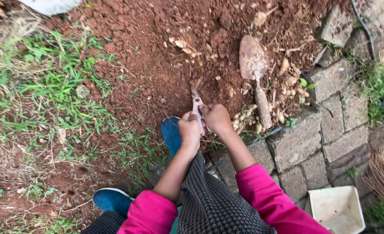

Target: Using a small hand shovel to dig up turmeric roots from the soil and a pair of scissors to trim them.

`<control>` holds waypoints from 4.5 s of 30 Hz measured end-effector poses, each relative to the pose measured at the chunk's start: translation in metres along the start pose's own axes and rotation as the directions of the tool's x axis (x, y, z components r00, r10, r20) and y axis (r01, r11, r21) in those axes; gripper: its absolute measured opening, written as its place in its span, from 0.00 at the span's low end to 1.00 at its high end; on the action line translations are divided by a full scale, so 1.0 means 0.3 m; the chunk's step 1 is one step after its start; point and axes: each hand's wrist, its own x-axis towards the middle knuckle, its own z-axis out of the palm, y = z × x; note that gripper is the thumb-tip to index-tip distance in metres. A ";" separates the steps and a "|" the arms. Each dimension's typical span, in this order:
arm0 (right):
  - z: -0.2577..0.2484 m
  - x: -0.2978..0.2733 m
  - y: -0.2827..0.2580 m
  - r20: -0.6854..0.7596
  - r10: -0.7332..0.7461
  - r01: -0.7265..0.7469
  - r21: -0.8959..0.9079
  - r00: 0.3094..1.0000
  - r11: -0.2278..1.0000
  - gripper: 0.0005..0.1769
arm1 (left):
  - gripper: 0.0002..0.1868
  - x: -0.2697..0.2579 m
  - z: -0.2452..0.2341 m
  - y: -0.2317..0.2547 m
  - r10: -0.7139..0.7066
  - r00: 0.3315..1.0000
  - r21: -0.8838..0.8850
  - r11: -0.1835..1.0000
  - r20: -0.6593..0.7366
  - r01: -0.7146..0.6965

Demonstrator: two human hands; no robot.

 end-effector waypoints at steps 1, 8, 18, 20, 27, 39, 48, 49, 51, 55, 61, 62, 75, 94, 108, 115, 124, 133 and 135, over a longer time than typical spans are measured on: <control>0.004 0.022 -0.022 0.010 0.007 -0.007 -0.002 1.000 1.000 0.23 | 0.11 0.039 0.003 0.002 -0.010 1.000 0.000 1.000 -0.008 0.010; 0.018 0.117 -0.027 0.046 0.158 -0.157 -0.035 0.986 0.987 0.24 | 0.12 0.192 0.049 -0.037 0.087 0.993 0.085 0.993 -0.084 -0.080; -0.024 0.018 -0.142 -0.167 -0.036 0.054 0.104 0.985 0.993 0.23 | 0.11 0.053 0.010 0.027 0.352 0.936 0.117 0.930 -0.005 -0.349; -0.103 0.020 -0.298 -0.172 -0.076 0.109 0.190 0.982 0.976 0.24 | 0.12 -0.004 0.037 0.199 0.479 0.875 0.094 0.870 0.066 -0.484; 0.036 -0.069 -0.177 -0.025 -0.080 0.083 0.178 0.996 0.981 0.19 | 0.13 -0.092 -0.092 0.248 0.192 0.980 0.124 0.973 0.045 -0.197; 0.068 0.078 -0.100 0.111 0.192 -0.208 0.165 0.975 0.964 0.22 | 0.11 0.082 -0.006 0.117 0.135 0.985 0.259 0.960 -0.104 -0.104; 0.072 0.093 -0.132 0.086 0.290 -0.298 0.106 0.953 0.949 0.25 | 0.11 0.161 0.014 0.123 0.155 0.985 0.236 0.963 -0.078 -0.133; 0.090 0.117 -0.125 0.067 0.273 -0.279 0.111 0.960 0.954 0.25 | 0.11 0.183 0.001 0.115 0.175 0.982 0.227 0.961 -0.064 -0.157; 0.136 0.122 -0.067 -0.079 0.110 -0.102 0.098 0.991 0.990 0.26 | 0.12 0.197 -0.040 0.046 0.208 0.974 0.266 0.947 -0.091 -0.178; -0.099 -0.055 -0.281 -0.106 0.074 -0.041 0.282 0.992 0.959 0.20 | 0.15 -0.062 0.010 0.227 0.703 0.683 0.330 0.608 0.197 -0.722; -0.127 -0.014 -0.275 -0.144 -0.085 0.099 0.093 0.986 0.991 0.23 | 0.15 -0.064 0.037 0.265 0.260 0.962 0.063 0.962 0.080 -0.265; -0.093 -0.013 -0.243 -0.142 -0.092 0.093 0.002 0.986 0.996 0.22 | 0.15 -0.059 0.015 0.232 0.173 0.982 0.028 0.984 0.080 -0.175; 0.215 0.148 -0.524 0.097 -0.264 0.275 -0.131 0.960 0.952 0.21 | 0.10 0.100 -0.234 0.369 0.502 0.833 0.098 0.864 -0.231 -0.493; 0.235 0.245 -0.436 -0.132 0.236 -0.140 0.503 0.963 0.853 0.21 | 0.09 0.310 -0.133 0.524 0.450 0.887 0.604 0.681 0.101 -0.414; 0.198 0.255 -0.498 0.125 0.112 -0.168 0.711 0.986 0.683 0.15 | 0.11 0.238 -0.177 0.552 0.460 0.887 0.594 0.727 -0.048 -0.345; 0.152 0.384 -0.653 0.068 0.125 -0.136 0.704 0.990 0.697 0.19 | 0.13 0.386 -0.103 0.721 0.570 0.821 0.614 0.662 -0.040 -0.430; -0.042 0.102 -0.655 -0.098 -0.352 0.355 0.470 0.931 0.808 0.18 | 0.11 -0.001 -0.257 0.861 0.581 0.812 0.302 0.783 -0.046 -0.543; -0.381 -0.054 0.315 -0.402 0.133 -0.326 -0.462 0.906 0.825 0.51 | 0.11 -0.043 -0.531 0.459 0.512 0.857 0.650 0.669 -0.050 -0.361; -0.396 -0.056 0.398 -0.247 0.128 -0.241 -0.508 0.961 0.827 0.34 | 0.11 -0.075 -0.523 0.411 0.520 0.851 0.616 0.692 -0.066 -0.376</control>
